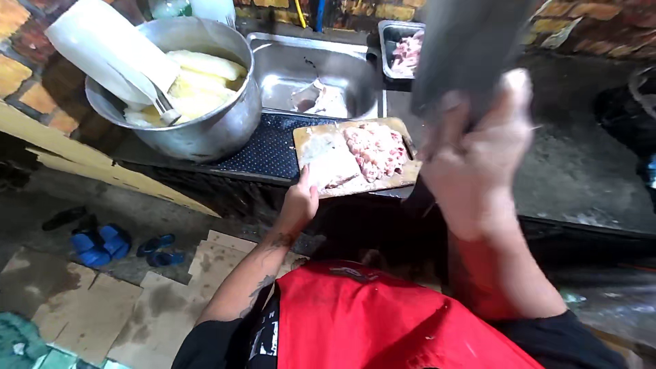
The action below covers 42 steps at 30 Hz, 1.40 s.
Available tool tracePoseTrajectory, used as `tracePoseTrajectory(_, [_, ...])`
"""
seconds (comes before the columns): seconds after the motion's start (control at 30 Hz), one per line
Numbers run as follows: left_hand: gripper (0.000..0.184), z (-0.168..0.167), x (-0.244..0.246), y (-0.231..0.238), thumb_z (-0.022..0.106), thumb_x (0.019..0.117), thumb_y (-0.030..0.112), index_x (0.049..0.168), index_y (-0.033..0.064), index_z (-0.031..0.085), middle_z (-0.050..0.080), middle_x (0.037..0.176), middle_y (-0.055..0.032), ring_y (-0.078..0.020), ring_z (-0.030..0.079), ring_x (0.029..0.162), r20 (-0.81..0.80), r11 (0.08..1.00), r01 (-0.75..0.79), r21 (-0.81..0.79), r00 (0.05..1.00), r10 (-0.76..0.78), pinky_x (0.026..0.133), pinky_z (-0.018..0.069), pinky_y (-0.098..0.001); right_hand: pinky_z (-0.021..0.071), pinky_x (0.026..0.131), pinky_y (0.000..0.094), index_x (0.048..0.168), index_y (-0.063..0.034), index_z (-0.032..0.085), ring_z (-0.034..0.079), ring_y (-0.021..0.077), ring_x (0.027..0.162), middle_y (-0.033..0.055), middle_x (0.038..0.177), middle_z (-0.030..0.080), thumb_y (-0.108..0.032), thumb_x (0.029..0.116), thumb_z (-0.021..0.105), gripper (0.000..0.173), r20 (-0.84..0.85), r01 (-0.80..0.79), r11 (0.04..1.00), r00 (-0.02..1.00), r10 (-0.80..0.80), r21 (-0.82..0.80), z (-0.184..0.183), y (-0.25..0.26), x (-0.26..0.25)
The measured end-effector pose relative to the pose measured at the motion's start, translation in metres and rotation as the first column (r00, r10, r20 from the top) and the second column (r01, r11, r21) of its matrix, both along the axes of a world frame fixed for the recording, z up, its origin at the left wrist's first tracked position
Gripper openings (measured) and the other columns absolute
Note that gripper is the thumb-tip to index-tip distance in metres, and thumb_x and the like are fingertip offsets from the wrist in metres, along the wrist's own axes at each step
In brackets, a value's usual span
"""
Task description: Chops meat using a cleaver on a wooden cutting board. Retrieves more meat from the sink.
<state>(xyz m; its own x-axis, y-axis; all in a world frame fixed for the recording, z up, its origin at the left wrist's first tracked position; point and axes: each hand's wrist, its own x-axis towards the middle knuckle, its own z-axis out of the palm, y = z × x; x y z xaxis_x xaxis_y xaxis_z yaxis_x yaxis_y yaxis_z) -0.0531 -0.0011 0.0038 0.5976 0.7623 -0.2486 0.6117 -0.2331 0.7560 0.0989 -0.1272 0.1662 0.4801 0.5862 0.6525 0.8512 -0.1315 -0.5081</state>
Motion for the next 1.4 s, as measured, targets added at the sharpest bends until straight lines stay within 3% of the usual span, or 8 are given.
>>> tracePoseTrajectory(0.07, [0.062,-0.003,0.001,0.002,0.044,0.1104,0.024,0.165,0.0079,0.020,0.070,0.103,-0.0258,-0.0356,0.071,0.086,0.025,1.000,-0.005,0.001,1.000,0.005,0.084,0.0576,-0.0537,0.0603,0.057,0.0316,0.136,0.0055,0.043,0.063,0.0067,0.064,0.0051,0.094,0.063,-0.018,0.1105,0.046,0.035,0.018,-0.045,0.988,0.999,0.043,0.148,0.008,0.005,-0.003])
tracePoseTrajectory(0.13, [0.061,-0.008,0.002,0.003,0.045,0.1090,0.021,0.164,0.0044,0.024,0.071,0.111,-0.0269,-0.0386,0.073,0.098,0.027,0.998,-0.006,0.069,1.000,0.004,0.092,0.0564,-0.0564,0.0575,0.056,0.0412,0.132,0.0068,0.045,0.063,0.0196,0.061,0.0101,0.081,0.062,-0.016,0.1083,0.046,0.033,-0.012,0.019,0.990,1.000,-0.021,-0.139,-0.024,0.008,-0.012])
tracePoseTrajectory(0.23, [0.061,-0.005,0.000,0.000,0.047,0.1088,0.019,0.163,0.0035,0.025,0.071,0.106,-0.0266,-0.0387,0.072,0.092,0.048,0.997,-0.011,0.079,0.999,0.007,0.088,0.0573,-0.0562,0.0554,0.080,0.0634,0.131,0.0014,0.051,0.070,0.0451,0.096,0.0255,0.100,0.069,-0.019,0.1074,0.046,0.032,-0.159,-0.059,0.527,0.976,-0.147,-0.848,-0.093,0.024,-0.016])
tracePoseTrajectory(0.33, [0.062,0.001,-0.004,0.001,0.047,0.1095,0.019,0.164,0.0057,0.022,0.071,0.112,-0.0281,-0.0409,0.072,0.100,0.026,0.998,0.006,0.062,1.000,-0.008,0.093,0.0557,-0.0573,0.0577,0.076,0.0572,0.126,-0.0006,0.055,0.071,0.0389,0.086,0.0236,0.098,0.068,-0.024,0.1096,0.045,0.030,-0.253,-0.184,0.332,0.951,-0.176,-0.925,-0.100,0.038,0.001])
tracePoseTrajectory(0.7, [0.062,0.001,0.005,0.004,0.045,0.1097,0.020,0.165,0.0079,0.020,0.071,0.110,-0.0274,-0.0415,0.071,0.102,-0.064,0.996,0.028,0.084,0.998,-0.022,0.094,0.0547,-0.0582,0.0572,0.069,0.0556,0.123,0.0019,0.056,0.069,0.0366,0.077,0.0233,0.096,0.066,-0.026,0.1088,0.047,0.032,-0.336,-0.258,0.439,0.936,-0.107,-0.860,-0.107,0.100,0.026])
tracePoseTrajectory(1.03, [0.065,0.001,-0.010,0.002,0.050,0.1084,0.020,0.162,-0.0012,0.022,0.067,0.124,-0.0284,-0.0402,0.069,0.112,0.022,0.999,-0.021,0.048,1.000,0.020,0.100,0.0526,-0.0566,0.0572,0.062,0.0425,0.122,0.0024,0.056,0.064,0.0242,0.060,0.0172,0.082,0.063,-0.023,0.1105,0.048,0.029,-0.395,-0.297,0.380,0.894,-0.211,-0.876,-0.102,0.025,0.027])
tracePoseTrajectory(1.23, [0.054,0.021,-0.035,0.017,0.048,0.1099,0.020,0.160,0.0081,0.034,0.066,0.089,-0.0142,-0.0187,0.061,0.064,0.078,0.984,-0.068,-0.163,0.994,0.082,0.063,0.0548,-0.0359,0.0562,0.056,0.0467,0.122,-0.0022,0.056,0.064,0.0284,0.058,0.0183,0.084,0.064,-0.026,0.1093,0.047,0.029,-0.440,-0.323,0.470,0.883,-0.161,-0.821,-0.113,0.073,0.041])
tracePoseTrajectory(1.4, [0.055,-0.006,0.002,0.006,0.050,0.1087,0.018,0.160,0.0065,0.032,0.071,0.108,-0.0198,-0.0262,0.071,0.078,0.229,0.994,-0.110,-0.019,0.967,0.111,0.074,0.0607,-0.0454,0.0568,0.056,0.0458,0.129,-0.0009,0.055,0.064,0.0273,0.057,0.0193,0.086,0.064,-0.027,0.1100,0.048,0.033,-0.463,-0.320,0.508,0.867,-0.182,-0.799,-0.113,0.070,0.056])
